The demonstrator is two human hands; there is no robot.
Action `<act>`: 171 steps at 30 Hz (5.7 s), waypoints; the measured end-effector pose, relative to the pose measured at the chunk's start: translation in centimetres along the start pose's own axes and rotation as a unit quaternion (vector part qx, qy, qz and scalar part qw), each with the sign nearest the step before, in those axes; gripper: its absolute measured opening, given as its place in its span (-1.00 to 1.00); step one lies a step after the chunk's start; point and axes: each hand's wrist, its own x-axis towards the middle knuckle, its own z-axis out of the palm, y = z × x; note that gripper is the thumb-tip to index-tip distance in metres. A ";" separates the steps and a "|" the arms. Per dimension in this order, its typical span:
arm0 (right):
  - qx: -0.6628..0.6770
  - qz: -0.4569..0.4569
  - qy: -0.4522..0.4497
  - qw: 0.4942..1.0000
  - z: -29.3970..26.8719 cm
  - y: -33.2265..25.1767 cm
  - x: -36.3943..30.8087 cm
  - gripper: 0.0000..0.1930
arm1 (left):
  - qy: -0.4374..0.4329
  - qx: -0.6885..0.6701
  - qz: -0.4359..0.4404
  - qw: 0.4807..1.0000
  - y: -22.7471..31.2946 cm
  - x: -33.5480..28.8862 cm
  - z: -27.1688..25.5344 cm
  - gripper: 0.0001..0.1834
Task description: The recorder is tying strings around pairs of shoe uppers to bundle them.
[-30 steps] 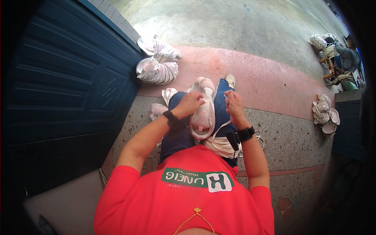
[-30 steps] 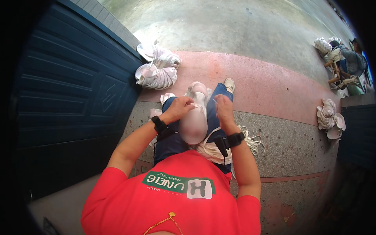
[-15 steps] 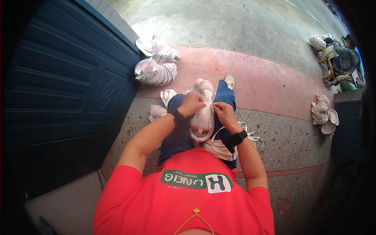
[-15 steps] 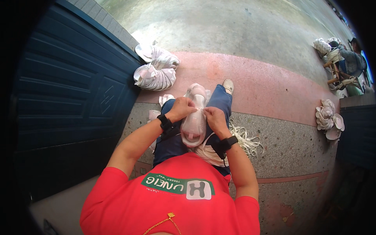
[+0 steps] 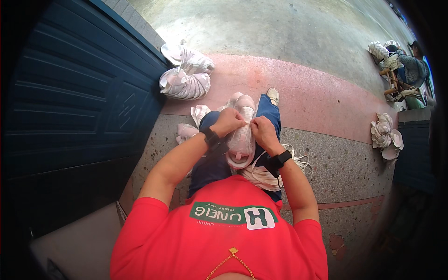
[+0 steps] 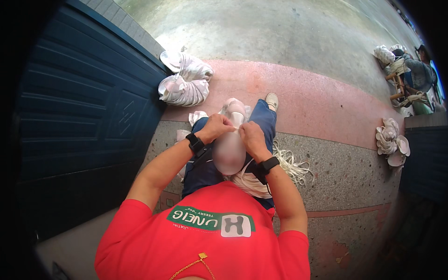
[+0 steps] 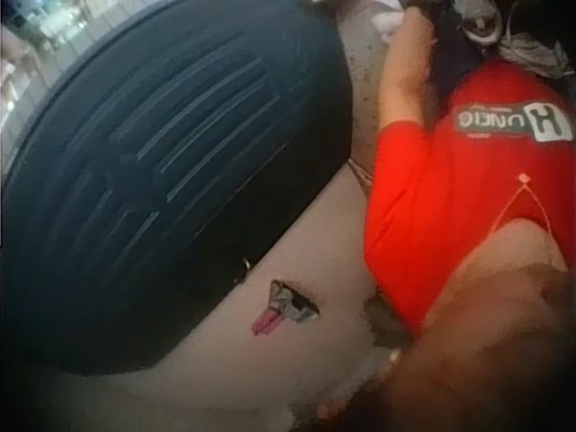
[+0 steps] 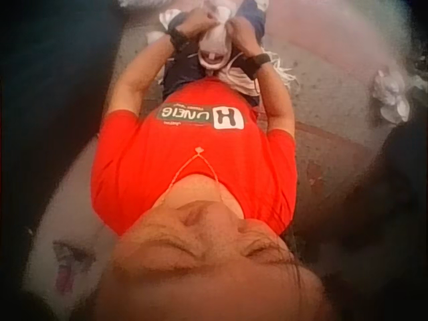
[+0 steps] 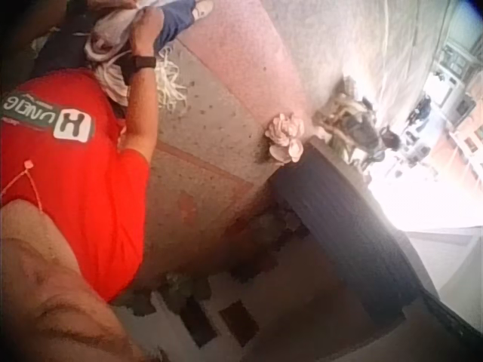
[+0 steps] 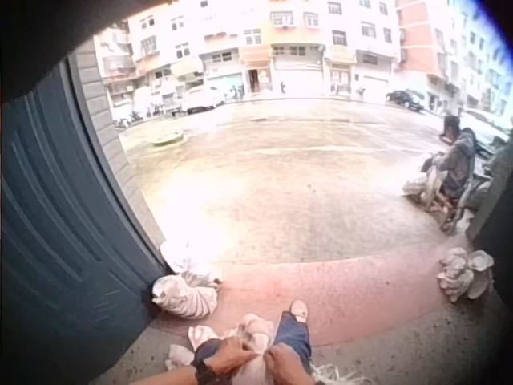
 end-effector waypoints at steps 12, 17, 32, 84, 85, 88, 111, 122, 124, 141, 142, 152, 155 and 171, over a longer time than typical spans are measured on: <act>-0.047 -0.063 0.004 0.997 0.9 -2.1 0.5 -0.82 | -0.026 -0.034 0.080 0.996 -1.6 -1.1 -1.4 -0.59; -0.057 -0.052 0.004 0.997 0.7 -3.3 0.7 -0.76 | -0.008 0.095 0.241 0.966 -0.1 -1.1 -0.8 -0.54; 0.133 0.126 -0.068 0.981 -3.5 -1.3 -2.0 -0.65 | -0.003 0.459 0.319 0.829 -2.2 -2.8 -9.6 -0.86; 0.244 0.061 0.198 0.947 -20.1 2.8 -9.7 -0.79 | 0.047 -0.243 -0.016 0.969 -0.6 -6.5 -20.3 -0.77; 0.178 0.026 0.122 0.976 -16.2 2.1 -8.7 -0.81 | -0.021 -0.214 -0.058 0.975 -0.3 -5.6 -17.1 -0.75; 0.038 -0.091 0.005 0.995 -7.7 1.4 -6.3 -0.88 | -0.148 -0.214 -0.074 0.963 1.4 -4.9 -7.8 -0.71; -0.230 -0.084 -0.032 0.969 -2.4 0.0 -0.6 -0.81 | -0.083 -0.270 -0.123 0.951 3.0 -3.0 1.0 -0.85; -0.165 -0.037 -0.135 0.976 -0.8 1.4 -1.4 -0.71 | 0.050 0.263 0.095 0.959 -1.1 -4.2 -2.4 -0.68; -0.138 -0.038 -0.136 0.980 -0.3 2.0 -1.2 -0.73 | 0.068 0.301 0.127 0.943 -1.4 -3.9 -2.0 -0.68; 0.003 -0.074 -0.028 0.997 0.0 2.3 -2.4 -0.80 | 0.054 0.365 0.198 0.908 -1.6 -1.8 -0.2 -0.79; 0.024 -0.079 -0.009 0.997 0.1 2.1 -2.7 -0.81 | 0.055 0.358 0.199 0.911 -1.7 -1.7 -0.2 -0.79; -0.301 -0.240 -0.088 0.919 0.0 -1.1 -1.2 -0.90 | 0.035 0.326 0.182 0.927 -0.7 -3.6 -0.9 -0.74; -0.326 -0.264 -0.099 0.902 -0.5 -2.5 -0.6 -0.90 | 0.006 0.311 0.143 0.940 -1.5 -2.6 -1.7 -0.70; -0.085 0.040 -0.054 0.994 4.3 -3.8 -1.0 -0.73 | -0.050 0.286 0.178 0.940 -1.7 -2.2 -3.0 -0.75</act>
